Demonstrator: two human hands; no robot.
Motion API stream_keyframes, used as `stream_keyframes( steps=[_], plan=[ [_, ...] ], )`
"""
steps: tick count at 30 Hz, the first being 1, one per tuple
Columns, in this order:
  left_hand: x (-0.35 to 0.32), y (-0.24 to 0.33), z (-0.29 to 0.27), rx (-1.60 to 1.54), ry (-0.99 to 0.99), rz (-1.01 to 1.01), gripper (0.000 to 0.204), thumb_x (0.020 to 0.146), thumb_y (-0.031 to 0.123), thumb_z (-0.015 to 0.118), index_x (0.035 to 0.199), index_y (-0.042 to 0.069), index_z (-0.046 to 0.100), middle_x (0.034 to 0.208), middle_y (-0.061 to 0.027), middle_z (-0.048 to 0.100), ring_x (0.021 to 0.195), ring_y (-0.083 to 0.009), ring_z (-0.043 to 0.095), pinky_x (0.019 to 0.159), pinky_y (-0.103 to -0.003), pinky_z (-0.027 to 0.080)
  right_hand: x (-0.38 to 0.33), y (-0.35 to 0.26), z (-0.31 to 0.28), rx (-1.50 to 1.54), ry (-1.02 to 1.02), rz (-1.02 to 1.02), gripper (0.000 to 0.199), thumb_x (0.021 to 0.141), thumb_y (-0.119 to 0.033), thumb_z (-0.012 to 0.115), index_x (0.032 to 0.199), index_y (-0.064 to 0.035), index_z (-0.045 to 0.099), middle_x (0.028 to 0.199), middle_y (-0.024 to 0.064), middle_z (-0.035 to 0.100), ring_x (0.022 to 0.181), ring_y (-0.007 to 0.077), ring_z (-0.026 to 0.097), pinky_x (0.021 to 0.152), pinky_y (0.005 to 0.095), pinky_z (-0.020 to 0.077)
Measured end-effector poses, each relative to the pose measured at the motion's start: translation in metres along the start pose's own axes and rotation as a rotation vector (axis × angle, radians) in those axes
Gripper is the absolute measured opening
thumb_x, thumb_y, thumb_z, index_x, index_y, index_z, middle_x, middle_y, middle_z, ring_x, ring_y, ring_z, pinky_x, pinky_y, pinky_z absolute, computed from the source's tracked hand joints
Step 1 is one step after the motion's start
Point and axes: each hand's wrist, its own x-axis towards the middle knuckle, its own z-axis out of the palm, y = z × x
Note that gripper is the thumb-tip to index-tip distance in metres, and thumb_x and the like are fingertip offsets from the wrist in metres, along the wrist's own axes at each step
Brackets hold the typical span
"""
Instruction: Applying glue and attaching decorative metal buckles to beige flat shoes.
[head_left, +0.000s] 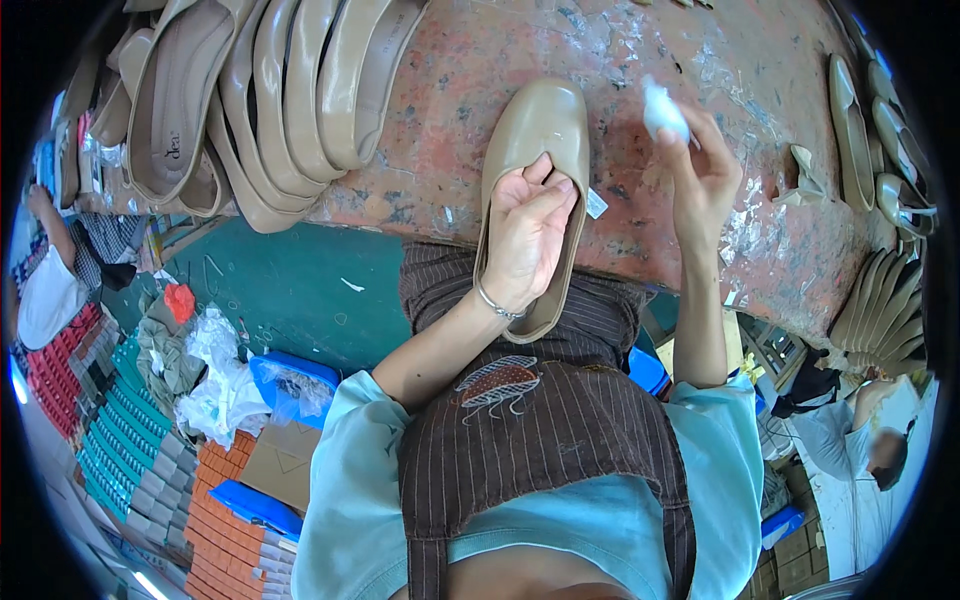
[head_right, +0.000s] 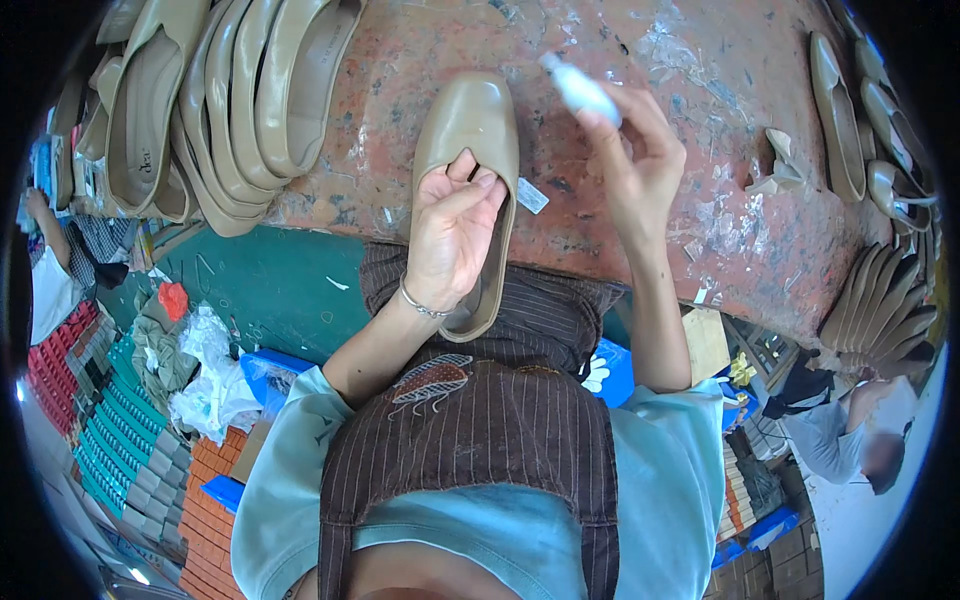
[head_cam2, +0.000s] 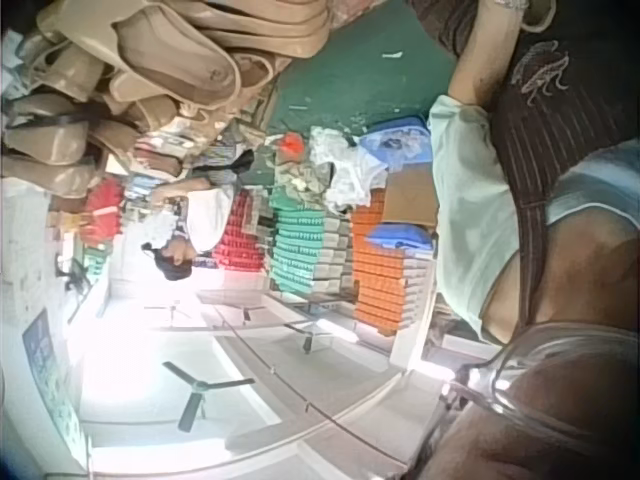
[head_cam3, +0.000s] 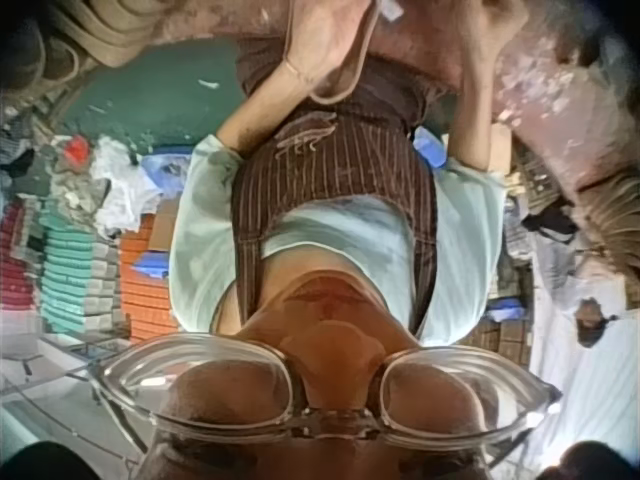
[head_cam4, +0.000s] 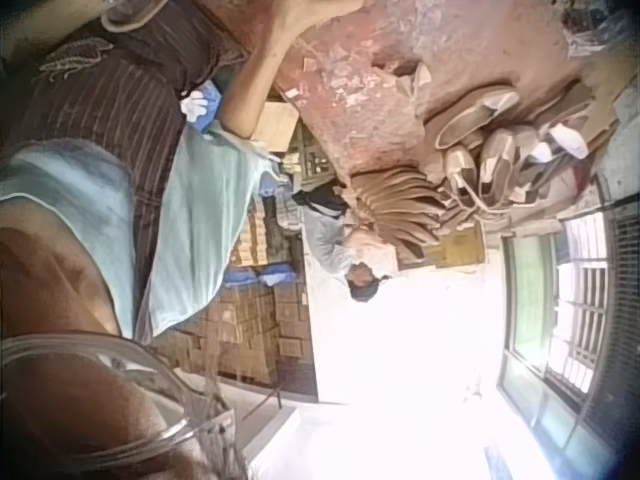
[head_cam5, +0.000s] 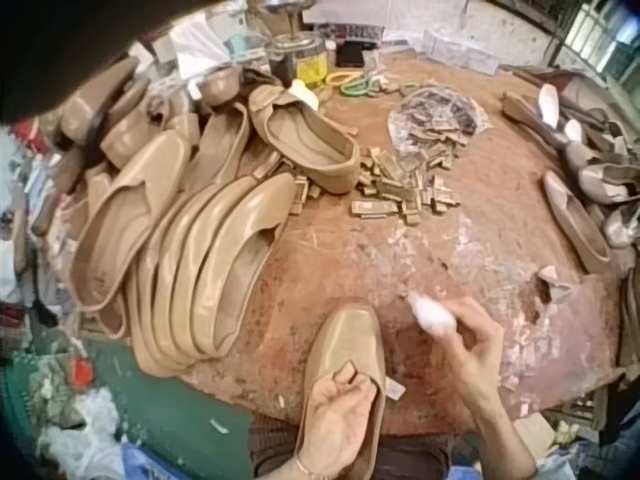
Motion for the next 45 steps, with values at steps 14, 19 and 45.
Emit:
stream_keyframes(
  steps=[14,19,45],
  plan=[
    [-0.004,0.006,0.001,0.077,0.072,0.010,0.016,0.085,-0.009,0.052,0.098,0.001,0.053,0.105,-0.0063,0.061,0.097,-0.0147,0.056,0.097,-0.033,0.042,0.074,0.032,-0.008,-0.574,0.215,-0.465,0.026,0.080,0.000,0.060,0.105,-0.0052,0.062,0.097,0.0119,0.064,0.095,0.0328,0.057,0.084,0.0389,0.0461],
    [0.000,0.004,0.000,0.040,0.076,0.004,0.016,0.085,-0.009,0.053,0.098,0.000,0.053,0.102,-0.0065,0.061,0.097,-0.0154,0.057,0.096,-0.033,0.043,0.150,0.042,-0.033,-0.971,0.127,-0.589,0.026,0.086,-0.013,0.061,0.111,-0.0078,0.064,0.101,0.0138,0.064,0.090,0.0328,0.062,0.078,0.0349,0.0493],
    [-0.001,0.003,0.009,0.016,0.111,-0.007,0.030,0.085,-0.009,0.046,0.114,-0.006,0.052,0.124,-0.0143,0.054,0.112,-0.0194,0.053,0.101,-0.035,0.040,-0.015,-0.019,0.047,-0.561,-0.235,-0.466,0.032,0.070,-0.001,0.069,0.101,-0.0038,0.063,0.092,0.0094,0.058,0.079,0.0274,0.054,0.068,0.0365,0.0455]
  ],
)
